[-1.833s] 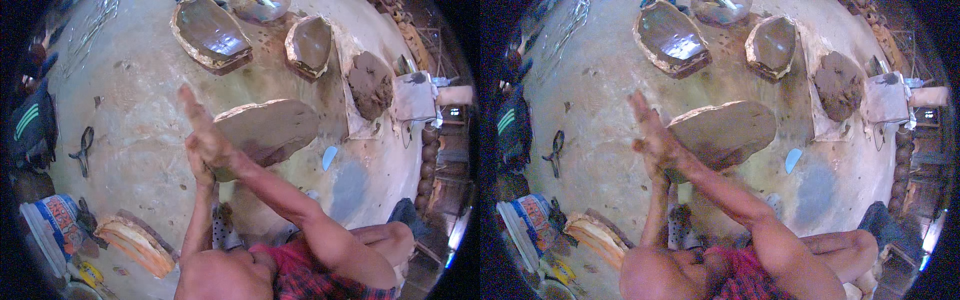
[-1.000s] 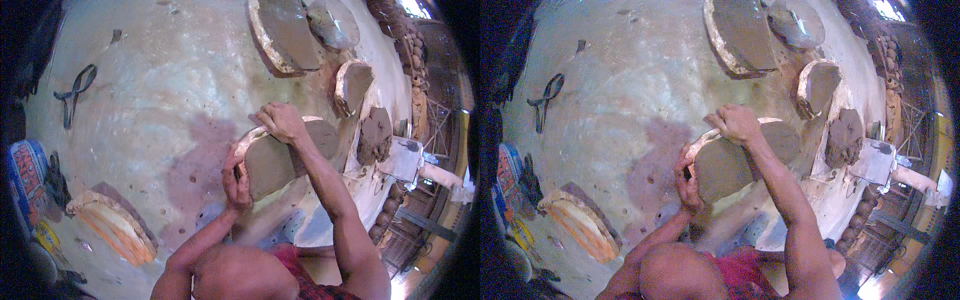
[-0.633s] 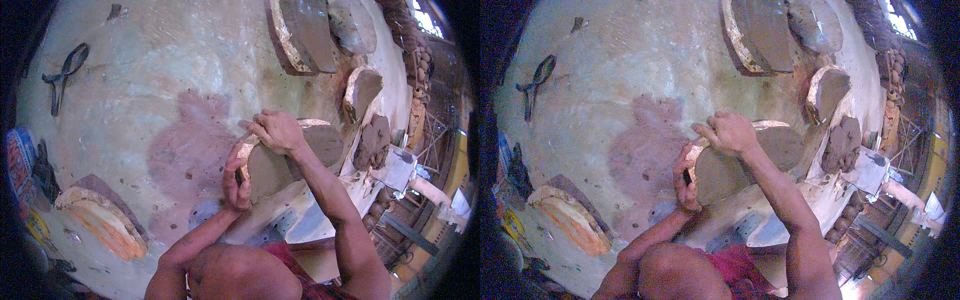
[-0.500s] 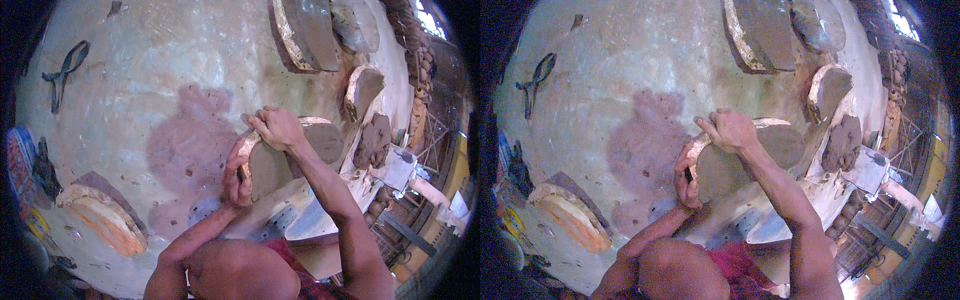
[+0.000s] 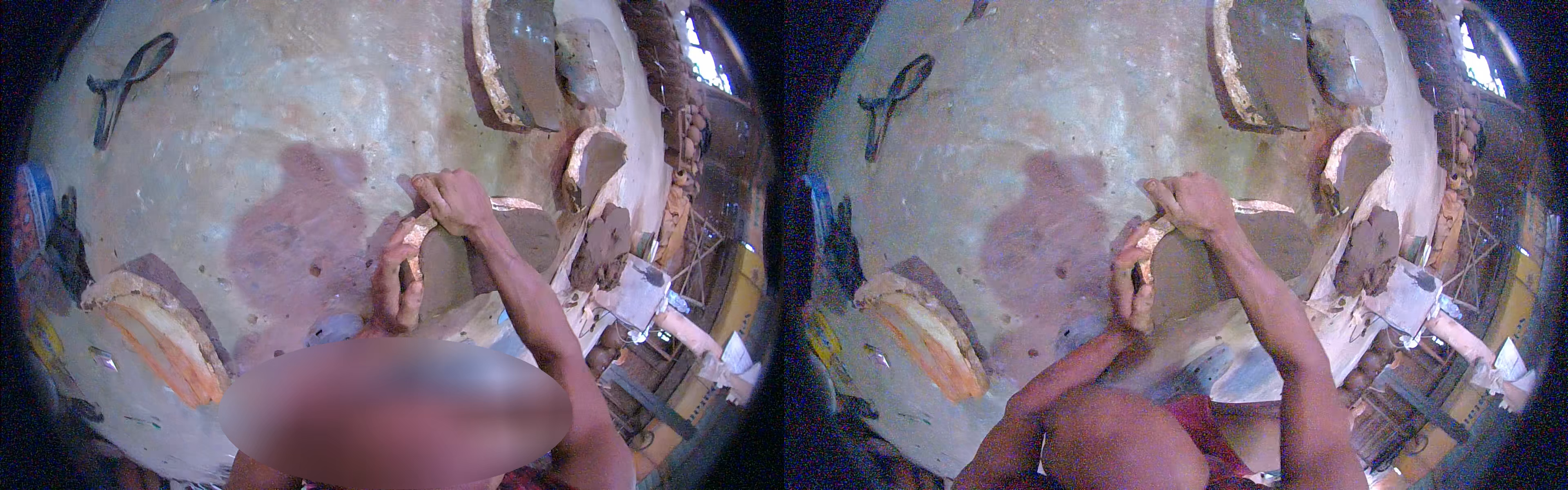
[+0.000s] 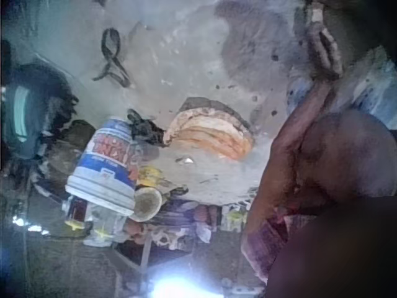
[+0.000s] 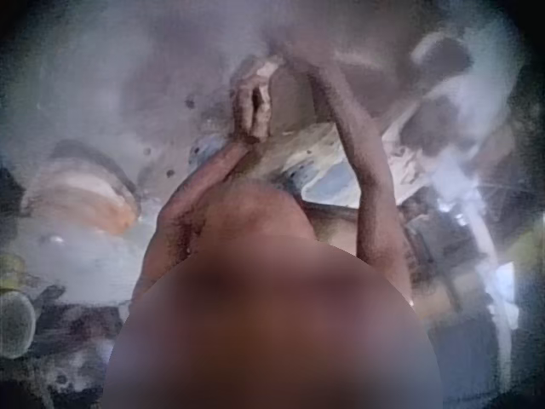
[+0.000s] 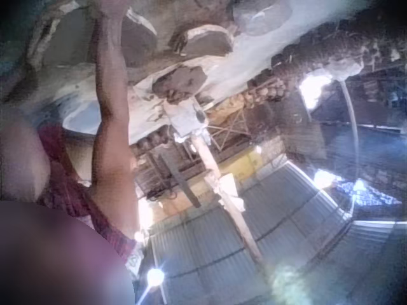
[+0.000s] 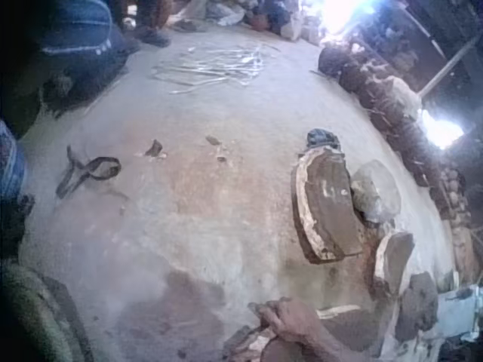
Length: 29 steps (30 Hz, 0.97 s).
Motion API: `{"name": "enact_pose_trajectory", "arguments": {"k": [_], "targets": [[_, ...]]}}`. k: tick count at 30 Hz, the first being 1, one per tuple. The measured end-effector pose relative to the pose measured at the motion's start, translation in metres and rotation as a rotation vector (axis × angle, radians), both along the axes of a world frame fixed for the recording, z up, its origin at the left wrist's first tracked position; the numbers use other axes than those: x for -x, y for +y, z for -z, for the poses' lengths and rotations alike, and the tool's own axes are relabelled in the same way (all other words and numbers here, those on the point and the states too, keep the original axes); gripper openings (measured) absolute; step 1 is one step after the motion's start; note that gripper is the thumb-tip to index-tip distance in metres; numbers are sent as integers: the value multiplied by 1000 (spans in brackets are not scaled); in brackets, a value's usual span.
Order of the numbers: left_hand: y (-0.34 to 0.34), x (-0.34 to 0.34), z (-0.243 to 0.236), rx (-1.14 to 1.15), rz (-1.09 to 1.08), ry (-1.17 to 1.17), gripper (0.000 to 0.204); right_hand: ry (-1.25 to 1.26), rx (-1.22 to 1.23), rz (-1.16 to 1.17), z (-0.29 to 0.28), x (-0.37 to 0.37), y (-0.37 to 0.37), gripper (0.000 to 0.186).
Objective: The person kneads a lump of clay on the floor, then presses and smooths it into a wooden mold. They repeatedly adjust the clay within the mold using both hands to shape and compact it.
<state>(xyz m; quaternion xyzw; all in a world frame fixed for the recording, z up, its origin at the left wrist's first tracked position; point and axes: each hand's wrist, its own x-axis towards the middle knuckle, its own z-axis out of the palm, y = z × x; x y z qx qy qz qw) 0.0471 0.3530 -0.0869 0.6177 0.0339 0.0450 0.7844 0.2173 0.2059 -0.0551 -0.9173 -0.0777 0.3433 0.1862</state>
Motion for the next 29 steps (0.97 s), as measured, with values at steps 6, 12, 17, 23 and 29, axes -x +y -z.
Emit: {"name": "enact_pose_trajectory", "arguments": {"k": [6, 12, 17, 23, 29], "targets": [[2, 0, 3, -7, 19, 3, 52, 436, -355, 385, -5, -11, -11, 50], [7, 12, 1, -46, 43, 102, 54, 63, -125, -165, -4, 11, 27, 61], [6, 12, 1, -86, 54, 80, 55, 75, -86, -175, -3, 9, 36, 67], [-1, 16, 15, -47, 30, 38, 55, 177, -304, 68, -4, -15, 19, 67], [-7, 25, 30, -35, 18, -8, 55, -172, -263, -77, 6, 3, 38, 56]]}}
